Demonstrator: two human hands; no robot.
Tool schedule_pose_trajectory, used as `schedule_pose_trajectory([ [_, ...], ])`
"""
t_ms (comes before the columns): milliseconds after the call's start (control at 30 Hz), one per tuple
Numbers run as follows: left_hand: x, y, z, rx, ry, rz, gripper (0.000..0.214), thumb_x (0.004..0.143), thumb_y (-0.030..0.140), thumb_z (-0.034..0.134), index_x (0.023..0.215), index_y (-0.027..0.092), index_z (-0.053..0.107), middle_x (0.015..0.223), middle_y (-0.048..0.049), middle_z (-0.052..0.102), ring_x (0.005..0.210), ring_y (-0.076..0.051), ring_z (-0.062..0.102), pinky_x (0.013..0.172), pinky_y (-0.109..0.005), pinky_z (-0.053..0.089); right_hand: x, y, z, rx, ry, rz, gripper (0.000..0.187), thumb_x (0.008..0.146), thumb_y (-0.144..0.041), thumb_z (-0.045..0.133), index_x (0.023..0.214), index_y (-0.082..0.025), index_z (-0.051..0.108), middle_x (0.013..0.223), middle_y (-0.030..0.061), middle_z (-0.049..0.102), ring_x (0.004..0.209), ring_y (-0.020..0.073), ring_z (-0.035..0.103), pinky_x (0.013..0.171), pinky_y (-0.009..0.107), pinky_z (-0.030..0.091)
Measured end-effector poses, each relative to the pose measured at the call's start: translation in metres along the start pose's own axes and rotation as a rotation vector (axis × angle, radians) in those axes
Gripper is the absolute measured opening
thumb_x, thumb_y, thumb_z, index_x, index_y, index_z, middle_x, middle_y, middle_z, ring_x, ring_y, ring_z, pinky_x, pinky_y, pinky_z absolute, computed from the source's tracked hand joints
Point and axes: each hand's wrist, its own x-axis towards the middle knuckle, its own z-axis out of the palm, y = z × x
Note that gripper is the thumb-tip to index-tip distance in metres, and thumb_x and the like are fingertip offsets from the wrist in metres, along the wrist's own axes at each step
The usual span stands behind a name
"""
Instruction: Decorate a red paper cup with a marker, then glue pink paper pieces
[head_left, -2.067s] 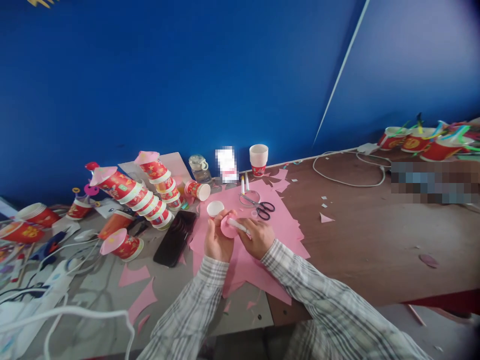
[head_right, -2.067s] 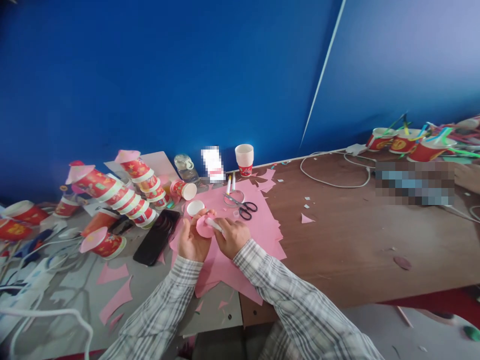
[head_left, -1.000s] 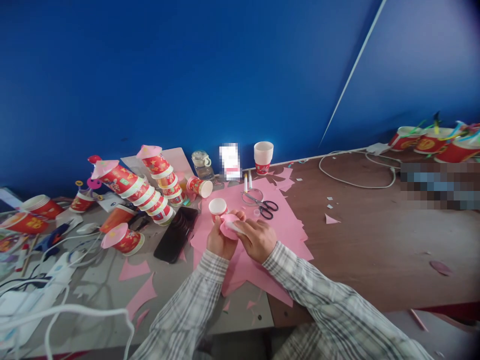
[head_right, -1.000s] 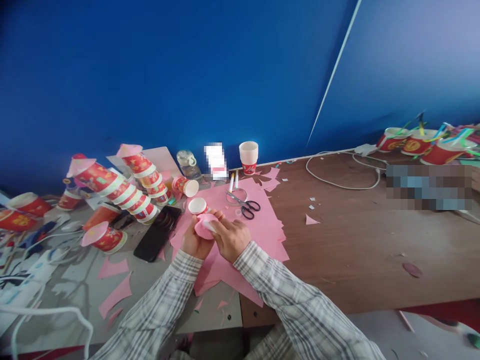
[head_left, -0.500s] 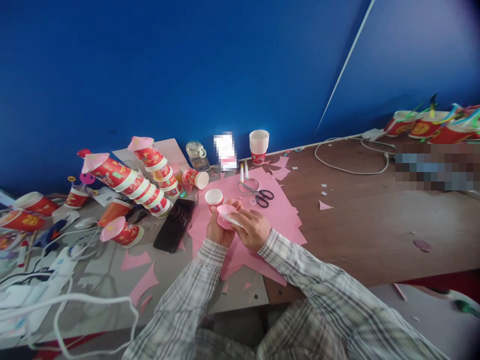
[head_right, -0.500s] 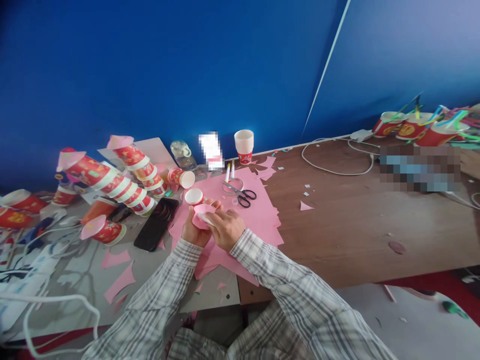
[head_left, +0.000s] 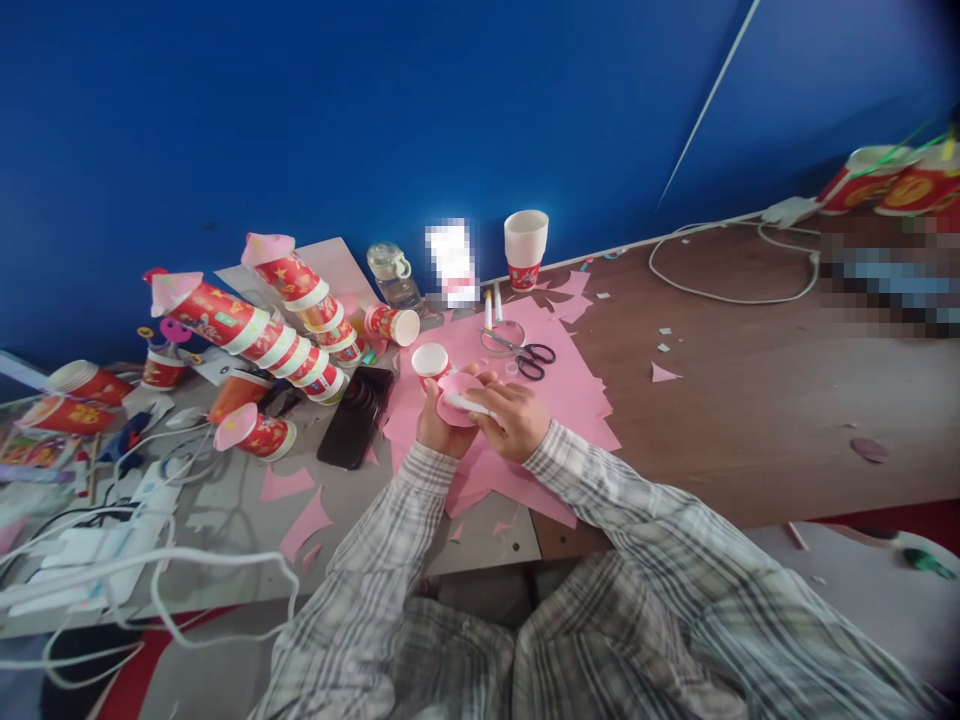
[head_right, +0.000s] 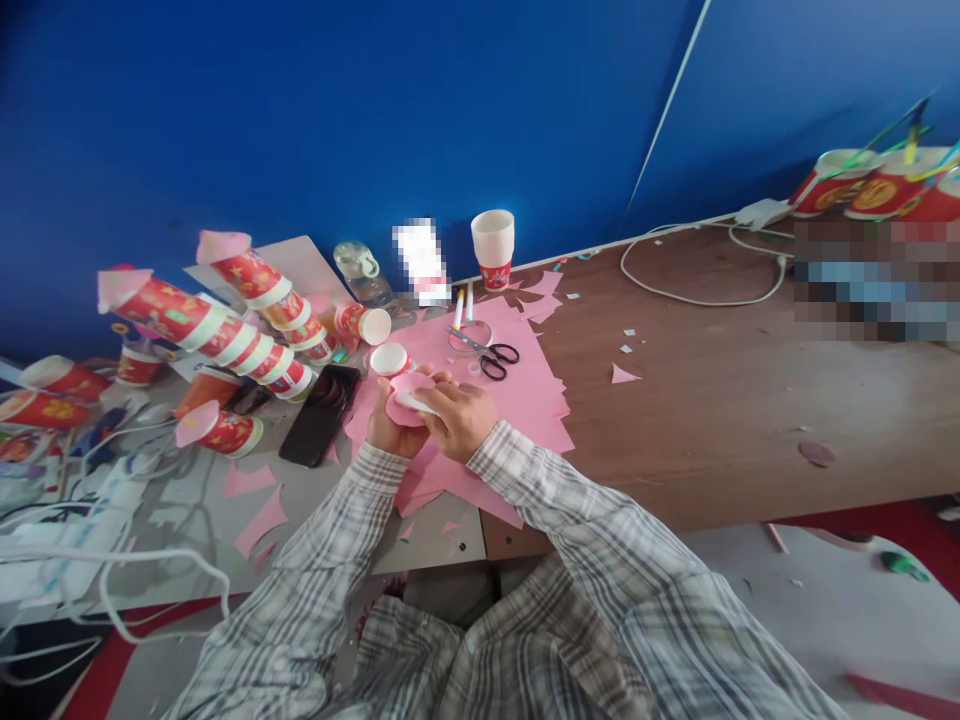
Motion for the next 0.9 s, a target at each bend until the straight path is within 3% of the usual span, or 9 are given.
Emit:
schedule_pose_trajectory([
  [200, 0.001, 0.003, -0.003, -0.044, 0.01, 0.049, 0.054, 0.077, 0.056, 0.037, 0.105, 0.012, 0.053, 0.108, -0.0149, 0.058, 0.106, -0.026, 0.051, 0.086, -0.038, 0.044, 0.001, 0.007, -0.001, -0.112, 0.017, 0.085, 0.025, 0.08, -0.026, 0.048, 0.104, -0.023, 0.054, 0.082, 0.0023, 0.066, 0.058, 0.0146, 0.055, 0.054, 0.026, 0.036],
  [500, -0.001, 0.002, 0.004, -0.028, -0.004, -0.003, 0.067, 0.065, 0.068, 0.042, 0.102, 0.014, 0.055, 0.109, -0.0155, 0.057, 0.114, -0.033, 0.044, 0.096, -0.05, 0.035, -0.001, -0.004, -0.002, -0.007, -0.026, -0.076, 0.024, 0.082, -0.026, 0.045, 0.104, -0.021, 0.054, 0.074, 0.002, 0.063, 0.059, 0.0162, 0.052, 0.058, 0.029, 0.038],
  [733, 0.0, 0.006, 0.0, -0.066, -0.021, 0.019, 0.058, 0.074, 0.058, 0.038, 0.107, 0.013, 0.053, 0.11, -0.0145, 0.057, 0.113, -0.029, 0.045, 0.095, -0.044, 0.037, 0.001, 0.003, -0.003, -0.034, -0.044, 0.098, 0.027, 0.08, -0.027, 0.048, 0.105, -0.024, 0.056, 0.082, 0.0033, 0.064, 0.057, 0.0147, 0.052, 0.055, 0.027, 0.039],
  [900, 0.0, 0.009, 0.003, -0.066, 0.016, 0.058, 0.048, 0.078, 0.051, 0.036, 0.1, 0.013, 0.057, 0.107, -0.0134, 0.059, 0.107, -0.027, 0.05, 0.09, -0.043, 0.041, 0.0, 0.008, 0.001, 0.157, -0.027, 0.259, 0.028, 0.082, -0.026, 0.047, 0.109, -0.024, 0.054, 0.087, 0.0052, 0.059, 0.068, 0.0156, 0.056, 0.063, 0.028, 0.046],
])
